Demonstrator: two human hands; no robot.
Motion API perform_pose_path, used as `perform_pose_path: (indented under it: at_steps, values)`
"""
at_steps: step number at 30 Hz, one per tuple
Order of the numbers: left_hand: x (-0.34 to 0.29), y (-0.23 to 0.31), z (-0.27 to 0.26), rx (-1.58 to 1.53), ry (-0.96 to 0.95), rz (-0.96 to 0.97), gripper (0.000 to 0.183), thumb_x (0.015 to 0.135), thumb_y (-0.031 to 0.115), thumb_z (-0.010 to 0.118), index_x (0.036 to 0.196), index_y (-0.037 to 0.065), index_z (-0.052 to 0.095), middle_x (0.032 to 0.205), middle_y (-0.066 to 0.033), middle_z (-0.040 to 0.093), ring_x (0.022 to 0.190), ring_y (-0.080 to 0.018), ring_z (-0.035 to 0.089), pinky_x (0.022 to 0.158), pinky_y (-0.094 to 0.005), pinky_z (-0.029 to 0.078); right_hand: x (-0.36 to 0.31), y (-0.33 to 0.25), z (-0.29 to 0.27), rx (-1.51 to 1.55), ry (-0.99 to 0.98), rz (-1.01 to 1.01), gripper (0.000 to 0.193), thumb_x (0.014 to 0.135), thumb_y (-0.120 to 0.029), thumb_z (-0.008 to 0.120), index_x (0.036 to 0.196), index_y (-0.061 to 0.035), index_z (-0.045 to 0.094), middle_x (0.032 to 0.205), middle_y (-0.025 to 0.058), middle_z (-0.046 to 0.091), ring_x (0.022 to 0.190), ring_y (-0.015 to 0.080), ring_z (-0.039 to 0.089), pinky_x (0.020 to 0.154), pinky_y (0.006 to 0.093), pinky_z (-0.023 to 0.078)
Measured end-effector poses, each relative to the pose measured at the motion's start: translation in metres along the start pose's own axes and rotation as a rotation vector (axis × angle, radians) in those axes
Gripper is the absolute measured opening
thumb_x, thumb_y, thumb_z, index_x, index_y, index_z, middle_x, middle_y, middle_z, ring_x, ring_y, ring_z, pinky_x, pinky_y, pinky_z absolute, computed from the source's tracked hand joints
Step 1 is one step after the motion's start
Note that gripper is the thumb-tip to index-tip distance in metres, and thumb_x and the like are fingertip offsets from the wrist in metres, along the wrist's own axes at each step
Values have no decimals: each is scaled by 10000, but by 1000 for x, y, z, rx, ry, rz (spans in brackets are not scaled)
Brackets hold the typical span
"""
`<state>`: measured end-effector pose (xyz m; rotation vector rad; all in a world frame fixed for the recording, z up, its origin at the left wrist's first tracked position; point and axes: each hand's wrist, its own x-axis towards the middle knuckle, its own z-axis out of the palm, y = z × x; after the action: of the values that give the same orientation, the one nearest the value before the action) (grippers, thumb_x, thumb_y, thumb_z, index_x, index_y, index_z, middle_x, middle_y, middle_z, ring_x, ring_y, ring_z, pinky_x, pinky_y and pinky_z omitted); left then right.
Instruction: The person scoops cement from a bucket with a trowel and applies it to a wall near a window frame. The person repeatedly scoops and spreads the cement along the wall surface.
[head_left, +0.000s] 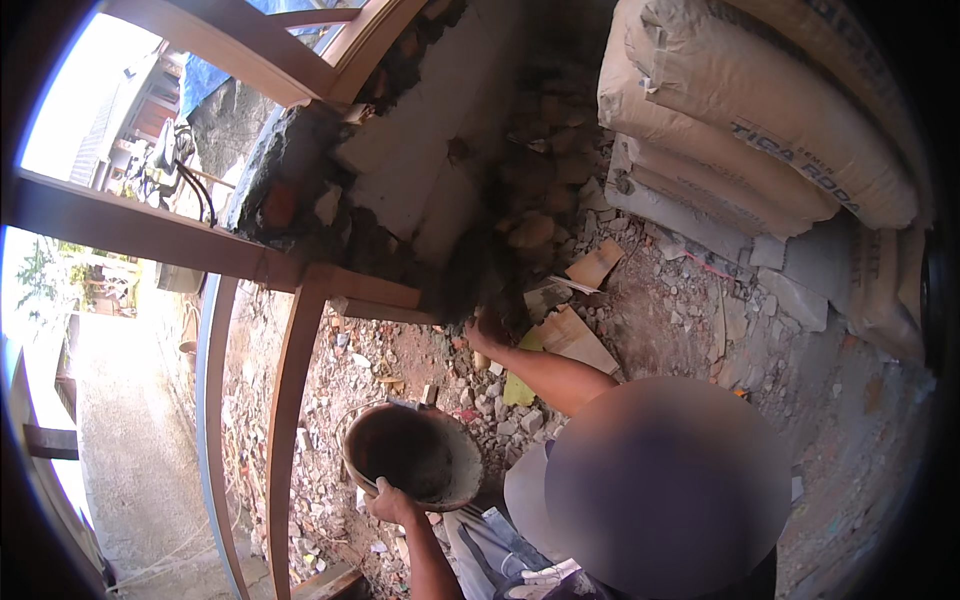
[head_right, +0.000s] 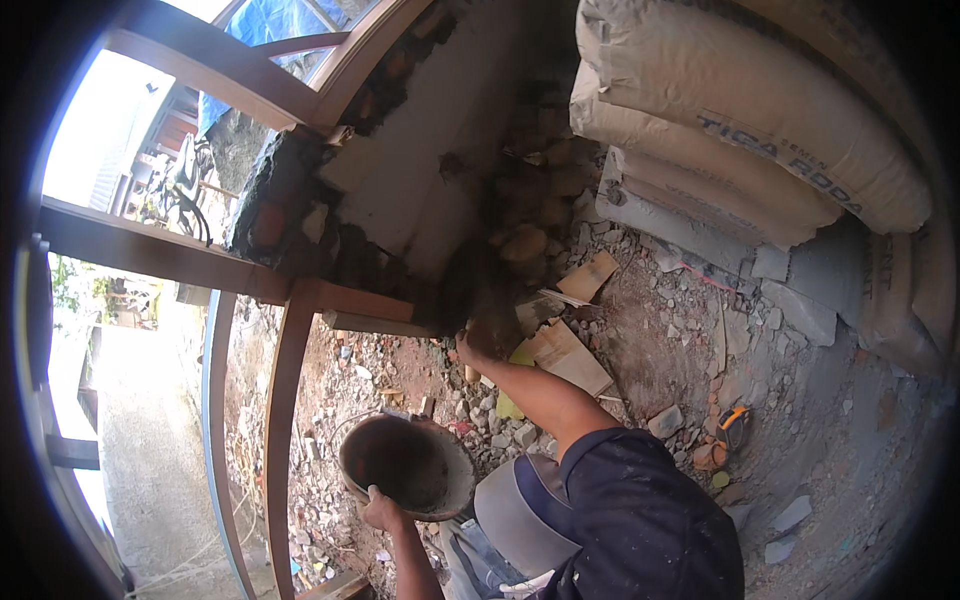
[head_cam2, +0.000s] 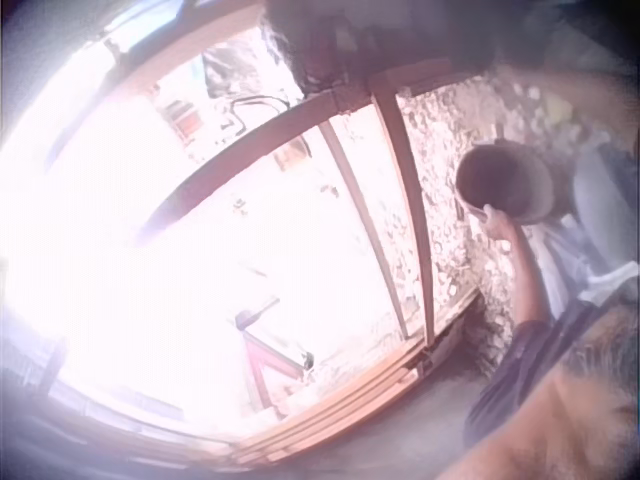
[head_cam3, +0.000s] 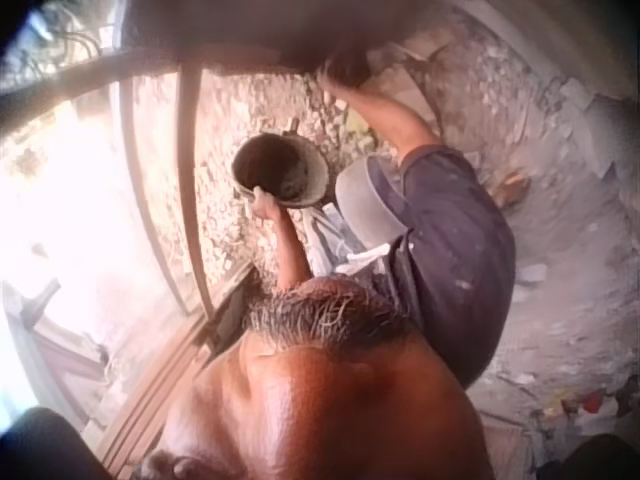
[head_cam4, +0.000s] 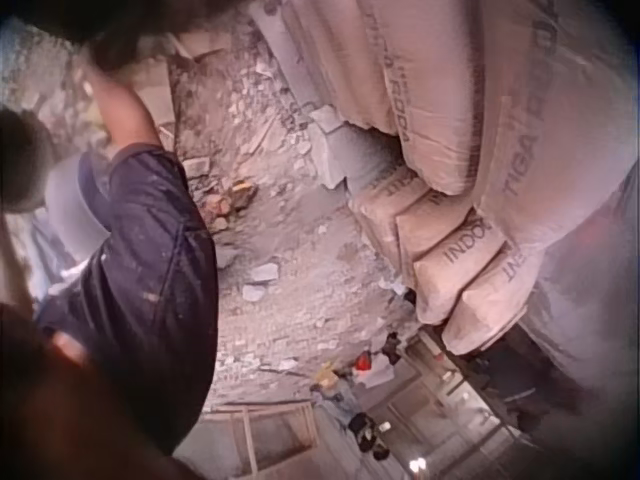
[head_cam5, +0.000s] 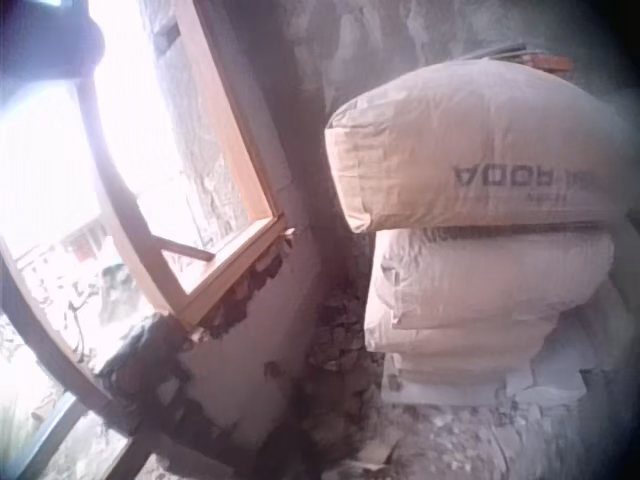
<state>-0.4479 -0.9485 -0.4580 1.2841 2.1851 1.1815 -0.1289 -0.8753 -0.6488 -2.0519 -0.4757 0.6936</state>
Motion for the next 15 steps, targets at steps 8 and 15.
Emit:
perform_pose_path:
  at_steps: [8,15]
  values:
    - [23,-24,-8,26,-56,66,336,809,102,628,1064,-116,599,926,-163,669,726,-233,617,671,-380,516,0,18,-3,33,-185,-12,618,882,-354,568,1365,-6,403,1153,272,607,1062,423,606,921,495,488]
    - [28,-35,-9,94,1,34,384,793,144,621,1052,-140,613,923,-191,669,768,-293,626,729,-404,504,22,19,-35,739,-598,314,430,885,-285,612,1210,-11,547,1008,183,617,869,286,629,738,419,537]
